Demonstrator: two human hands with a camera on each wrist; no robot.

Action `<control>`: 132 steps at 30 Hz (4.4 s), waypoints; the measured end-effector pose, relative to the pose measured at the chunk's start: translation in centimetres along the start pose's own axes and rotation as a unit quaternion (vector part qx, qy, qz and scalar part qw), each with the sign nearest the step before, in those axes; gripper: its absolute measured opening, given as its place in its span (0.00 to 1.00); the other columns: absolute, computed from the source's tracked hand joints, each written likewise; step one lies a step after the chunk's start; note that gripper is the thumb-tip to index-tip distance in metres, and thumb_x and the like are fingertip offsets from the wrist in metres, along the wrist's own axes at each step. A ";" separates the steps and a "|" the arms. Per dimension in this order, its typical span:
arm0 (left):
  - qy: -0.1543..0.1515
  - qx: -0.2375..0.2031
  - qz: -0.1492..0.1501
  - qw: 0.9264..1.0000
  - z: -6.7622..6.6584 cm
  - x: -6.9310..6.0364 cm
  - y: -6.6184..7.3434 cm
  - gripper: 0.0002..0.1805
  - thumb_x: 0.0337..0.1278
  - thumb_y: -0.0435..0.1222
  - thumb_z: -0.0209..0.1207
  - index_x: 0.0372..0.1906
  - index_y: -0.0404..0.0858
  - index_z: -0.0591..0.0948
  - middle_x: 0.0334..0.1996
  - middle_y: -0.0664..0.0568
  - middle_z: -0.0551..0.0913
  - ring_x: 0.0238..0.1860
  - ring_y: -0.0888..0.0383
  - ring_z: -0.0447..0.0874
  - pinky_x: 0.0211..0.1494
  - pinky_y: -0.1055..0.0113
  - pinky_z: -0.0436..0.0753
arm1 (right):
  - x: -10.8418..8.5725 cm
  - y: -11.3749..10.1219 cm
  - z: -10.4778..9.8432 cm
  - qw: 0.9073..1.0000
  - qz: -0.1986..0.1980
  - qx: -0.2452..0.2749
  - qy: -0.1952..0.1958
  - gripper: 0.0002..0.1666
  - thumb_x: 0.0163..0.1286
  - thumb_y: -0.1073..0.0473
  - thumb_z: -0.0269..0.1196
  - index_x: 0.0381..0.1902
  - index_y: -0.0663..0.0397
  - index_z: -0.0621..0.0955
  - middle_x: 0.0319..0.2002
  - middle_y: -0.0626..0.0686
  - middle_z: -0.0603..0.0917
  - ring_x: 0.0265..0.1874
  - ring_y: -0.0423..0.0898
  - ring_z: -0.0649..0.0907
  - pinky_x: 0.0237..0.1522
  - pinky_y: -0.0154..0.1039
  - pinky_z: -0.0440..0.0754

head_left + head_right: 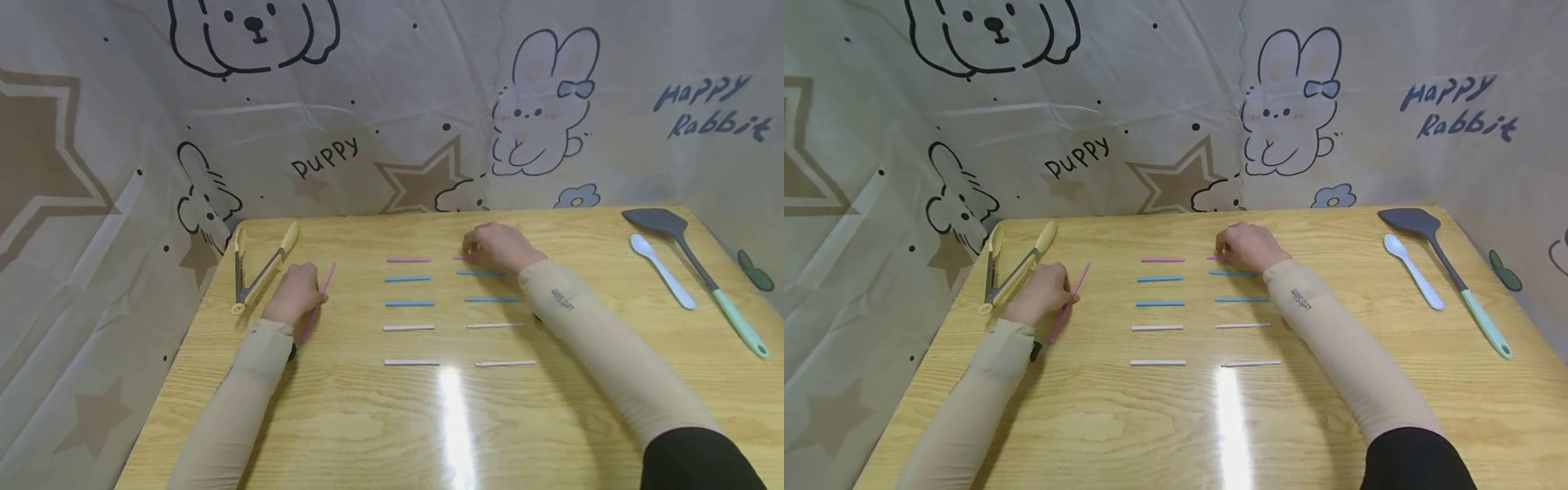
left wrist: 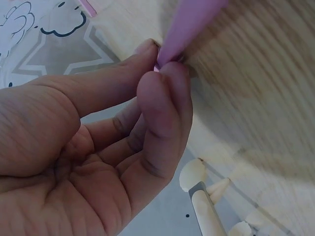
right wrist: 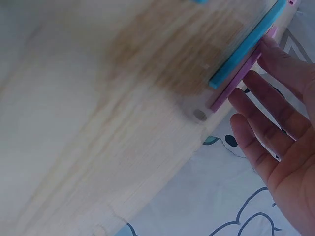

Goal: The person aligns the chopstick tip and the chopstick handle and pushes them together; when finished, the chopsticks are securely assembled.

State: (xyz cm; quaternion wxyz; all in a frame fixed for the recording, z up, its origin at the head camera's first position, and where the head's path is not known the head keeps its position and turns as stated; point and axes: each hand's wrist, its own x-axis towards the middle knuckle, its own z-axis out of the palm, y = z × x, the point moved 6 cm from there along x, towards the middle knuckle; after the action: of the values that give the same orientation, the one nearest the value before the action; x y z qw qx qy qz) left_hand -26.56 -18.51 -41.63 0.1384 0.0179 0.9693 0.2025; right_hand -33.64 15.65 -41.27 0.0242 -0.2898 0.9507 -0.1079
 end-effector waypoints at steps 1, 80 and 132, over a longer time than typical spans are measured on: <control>-0.001 0.000 0.000 1.000 0.0 0.0 0.0 0.10 0.58 0.28 0.67 0.32 0.26 0.76 0.29 0.41 0.77 0.28 0.50 0.79 0.29 0.66 0.82 | 0.0 0.0 0.0 1.000 -0.001 -0.001 -0.001 0.09 0.64 0.57 0.71 0.41 0.52 0.86 0.38 0.52 0.86 0.38 0.49 0.83 0.43 0.47 0.83; 0.175 0.171 0.248 0.937 -0.7 3.2 14.6 0.04 0.62 0.30 0.64 0.40 0.38 0.82 0.34 0.49 0.86 0.30 0.52 0.82 0.35 0.60 0.82 | -1.4 -3.7 -4.2 0.995 -0.052 0.010 0.090 0.08 0.70 0.63 0.65 0.45 0.56 0.84 0.37 0.52 0.87 0.33 0.49 0.85 0.34 0.47 0.83; 0.270 0.111 0.376 0.879 -2.7 -1.3 16.5 0.05 0.63 0.34 0.64 0.42 0.39 0.86 0.36 0.52 0.85 0.35 0.56 0.81 0.34 0.66 0.80 | -3.0 -7.6 -8.1 0.979 -0.132 0.025 0.155 0.05 0.66 0.65 0.68 0.40 0.53 0.86 0.37 0.49 0.87 0.34 0.47 0.85 0.35 0.44 0.83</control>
State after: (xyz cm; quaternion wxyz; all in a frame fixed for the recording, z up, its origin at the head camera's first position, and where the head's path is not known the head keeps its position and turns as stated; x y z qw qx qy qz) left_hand -26.40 -4.54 -32.35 -0.2184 0.3411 0.9054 0.1274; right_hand -27.92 12.74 -31.79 -0.1310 -0.3917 0.8933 -0.1775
